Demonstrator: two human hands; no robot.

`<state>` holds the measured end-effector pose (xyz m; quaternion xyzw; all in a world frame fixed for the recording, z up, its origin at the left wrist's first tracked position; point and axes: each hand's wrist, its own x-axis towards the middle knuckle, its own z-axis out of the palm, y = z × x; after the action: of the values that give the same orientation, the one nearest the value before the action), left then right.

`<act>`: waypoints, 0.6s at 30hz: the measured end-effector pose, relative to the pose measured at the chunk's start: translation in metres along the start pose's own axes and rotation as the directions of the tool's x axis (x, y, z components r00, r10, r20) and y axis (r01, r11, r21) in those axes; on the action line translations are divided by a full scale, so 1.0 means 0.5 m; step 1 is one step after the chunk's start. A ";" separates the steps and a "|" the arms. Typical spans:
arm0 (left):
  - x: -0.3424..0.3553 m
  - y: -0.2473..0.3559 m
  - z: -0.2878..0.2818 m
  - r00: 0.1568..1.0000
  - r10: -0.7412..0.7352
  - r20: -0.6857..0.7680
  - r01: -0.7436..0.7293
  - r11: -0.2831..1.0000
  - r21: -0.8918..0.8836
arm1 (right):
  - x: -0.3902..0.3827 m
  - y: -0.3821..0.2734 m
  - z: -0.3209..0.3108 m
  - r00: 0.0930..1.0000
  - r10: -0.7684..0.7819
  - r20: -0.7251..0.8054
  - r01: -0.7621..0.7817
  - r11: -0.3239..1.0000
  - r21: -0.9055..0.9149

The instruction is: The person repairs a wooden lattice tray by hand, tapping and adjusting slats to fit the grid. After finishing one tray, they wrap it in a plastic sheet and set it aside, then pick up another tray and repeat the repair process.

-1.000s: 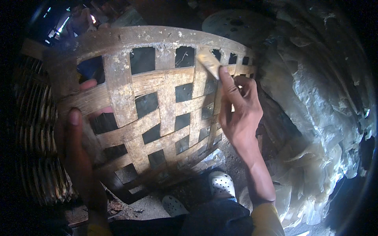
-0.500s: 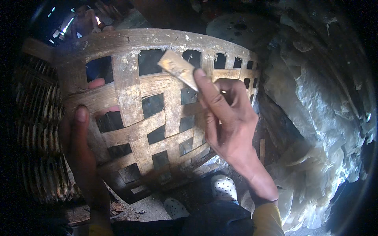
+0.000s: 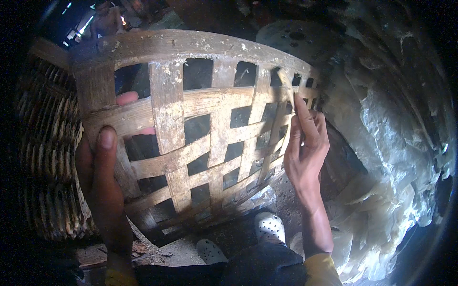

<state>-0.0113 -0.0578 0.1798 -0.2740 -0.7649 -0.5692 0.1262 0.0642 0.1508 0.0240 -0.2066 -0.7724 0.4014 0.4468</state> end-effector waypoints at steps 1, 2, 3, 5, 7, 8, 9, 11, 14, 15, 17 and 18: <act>0.001 0.002 -0.001 1.000 0.000 -0.011 0.000 1.000 0.011 | 0.001 -0.029 0.002 0.999 -0.033 0.010 0.033 0.999 0.036; 0.013 0.018 -0.010 0.994 -0.098 0.046 0.098 0.995 -0.004 | 0.008 -0.053 -0.008 0.997 -0.073 0.011 0.072 0.996 0.043; 0.020 0.028 -0.018 0.976 -0.191 0.102 0.192 0.981 -0.003 | 0.015 -0.066 -0.012 0.986 -0.164 0.017 0.163 0.987 0.009; 0.021 0.026 -0.016 0.975 -0.204 0.089 0.206 0.978 -0.016 | 0.020 -0.087 0.000 0.983 -0.179 0.047 0.177 0.983 0.040; 0.020 0.021 -0.020 0.973 -0.209 0.094 0.211 0.977 -0.011 | 0.019 -0.090 0.021 0.985 -0.157 0.072 0.150 0.984 0.095; 0.018 0.018 -0.025 0.972 -0.208 0.106 0.210 0.978 -0.008 | 0.021 -0.077 0.028 0.992 -0.114 0.054 0.108 0.990 0.093; 0.016 0.014 -0.030 0.971 -0.210 0.117 0.212 0.977 -0.005 | 0.022 -0.055 0.034 0.997 -0.069 0.040 0.065 0.994 0.092; 0.014 0.012 -0.038 0.979 -0.167 0.115 0.159 0.985 0.071 | 0.027 0.008 0.035 0.994 0.097 0.041 -0.097 0.995 0.004; 0.019 0.017 -0.052 0.983 -0.118 0.143 0.098 0.986 0.138 | 0.033 0.195 0.012 0.989 0.126 -0.074 -0.130 0.990 -0.051; 0.021 0.010 -0.060 0.980 -0.133 0.150 0.112 0.983 0.145 | 0.025 0.206 0.011 0.989 0.119 -0.086 -0.123 0.991 -0.047; 0.026 -0.002 -0.071 0.971 -0.178 0.162 0.156 0.978 0.139 | 0.004 0.218 -0.002 0.988 0.108 -0.112 -0.113 0.993 -0.042; 0.026 -0.005 -0.068 0.966 -0.203 0.159 0.182 0.974 0.134 | 0.000 0.195 -0.004 0.992 0.094 -0.080 -0.097 0.995 -0.023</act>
<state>-0.0272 -0.0868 0.1953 -0.2384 -0.8284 -0.5065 0.0200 0.0621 0.2093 -0.0538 -0.2650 -0.7487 0.4034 0.4544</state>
